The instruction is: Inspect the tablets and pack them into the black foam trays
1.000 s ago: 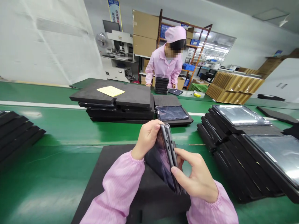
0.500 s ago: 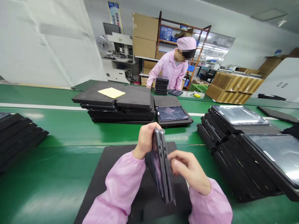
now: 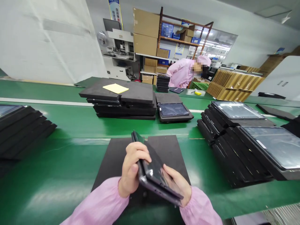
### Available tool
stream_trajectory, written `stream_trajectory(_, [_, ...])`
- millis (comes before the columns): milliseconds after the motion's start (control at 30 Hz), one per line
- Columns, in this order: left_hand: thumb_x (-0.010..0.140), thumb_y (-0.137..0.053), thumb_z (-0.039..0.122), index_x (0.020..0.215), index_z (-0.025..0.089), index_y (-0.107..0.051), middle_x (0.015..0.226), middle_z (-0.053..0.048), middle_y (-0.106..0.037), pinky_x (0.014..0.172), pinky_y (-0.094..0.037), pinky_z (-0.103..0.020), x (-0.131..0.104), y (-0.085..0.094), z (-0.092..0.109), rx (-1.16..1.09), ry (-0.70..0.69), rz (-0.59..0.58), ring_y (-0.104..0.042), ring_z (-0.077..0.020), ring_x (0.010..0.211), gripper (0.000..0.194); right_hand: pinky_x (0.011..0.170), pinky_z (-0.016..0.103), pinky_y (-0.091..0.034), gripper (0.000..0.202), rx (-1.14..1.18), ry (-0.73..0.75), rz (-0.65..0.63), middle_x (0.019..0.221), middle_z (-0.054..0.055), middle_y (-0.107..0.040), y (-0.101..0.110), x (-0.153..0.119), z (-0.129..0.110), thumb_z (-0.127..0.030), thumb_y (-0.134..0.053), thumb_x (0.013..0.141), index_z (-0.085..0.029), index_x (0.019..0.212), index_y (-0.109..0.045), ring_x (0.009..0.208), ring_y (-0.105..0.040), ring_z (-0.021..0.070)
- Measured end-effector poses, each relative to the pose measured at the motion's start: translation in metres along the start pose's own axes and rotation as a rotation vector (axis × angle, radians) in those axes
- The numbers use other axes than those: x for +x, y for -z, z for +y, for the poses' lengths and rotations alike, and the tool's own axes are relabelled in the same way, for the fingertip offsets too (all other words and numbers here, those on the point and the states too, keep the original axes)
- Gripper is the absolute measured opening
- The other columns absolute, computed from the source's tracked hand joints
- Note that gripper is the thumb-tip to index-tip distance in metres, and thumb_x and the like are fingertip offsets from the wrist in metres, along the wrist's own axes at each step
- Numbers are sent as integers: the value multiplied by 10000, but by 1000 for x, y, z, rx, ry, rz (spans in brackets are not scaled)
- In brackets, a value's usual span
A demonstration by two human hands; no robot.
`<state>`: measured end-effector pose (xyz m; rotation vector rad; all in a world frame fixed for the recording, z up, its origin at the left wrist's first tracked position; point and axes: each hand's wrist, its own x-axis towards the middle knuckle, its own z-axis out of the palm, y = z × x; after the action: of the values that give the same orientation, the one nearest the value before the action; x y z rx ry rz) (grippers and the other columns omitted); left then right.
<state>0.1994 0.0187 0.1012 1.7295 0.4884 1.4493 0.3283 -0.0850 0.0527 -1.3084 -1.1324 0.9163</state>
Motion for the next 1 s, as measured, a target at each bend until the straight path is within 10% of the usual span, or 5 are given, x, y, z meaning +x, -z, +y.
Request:
stream_trajectory(100, [804,-611,701,1051,331,-738,1212,-27,-717,1067,-467,-399,-41,25,-10,-215,525,254,-586,-293,1259,463,664,350,-634,450,137,-94,58,875,67,-798,6,4,2,-597,-537,955,-235,1179,-684,779,-787,246])
stream_trajectory(267, [680,-747,665,1001,202,-775,1105,-140,-781,1028,-514,-509,-82,39,-38,-692,1194,-4,-631,-409,1232,564,1092,439,-508,666,114,-104,138,1321,101,-719,37,26,-13,-476,-834,732,-211,1311,-639,1219,-680,282])
stream_trajectory(433, [514,-916,304,1038,247,-744,1021,-82,-798,958,-543,-473,-97,18,-56,-739,1205,-18,-721,-334,1032,555,1020,470,-572,550,-160,-7,195,1254,107,-757,52,38,-7,-485,-801,752,-202,1218,-724,1149,-719,293])
stream_trajectory(733, [482,-881,228,921,401,-782,953,19,-807,964,-552,-481,-111,10,-58,-790,1173,107,-721,-362,1072,482,600,315,-588,305,-463,97,530,727,45,-722,44,30,7,-496,-774,772,-197,739,-719,621,-674,185])
stream_trajectory(1000, [520,-871,205,907,337,-775,930,12,-798,959,-563,-427,-97,15,-46,-825,1231,47,-726,-323,1050,419,605,316,-543,178,-712,359,350,737,39,-690,-29,19,-14,-222,-580,946,-238,789,-662,678,-649,198])
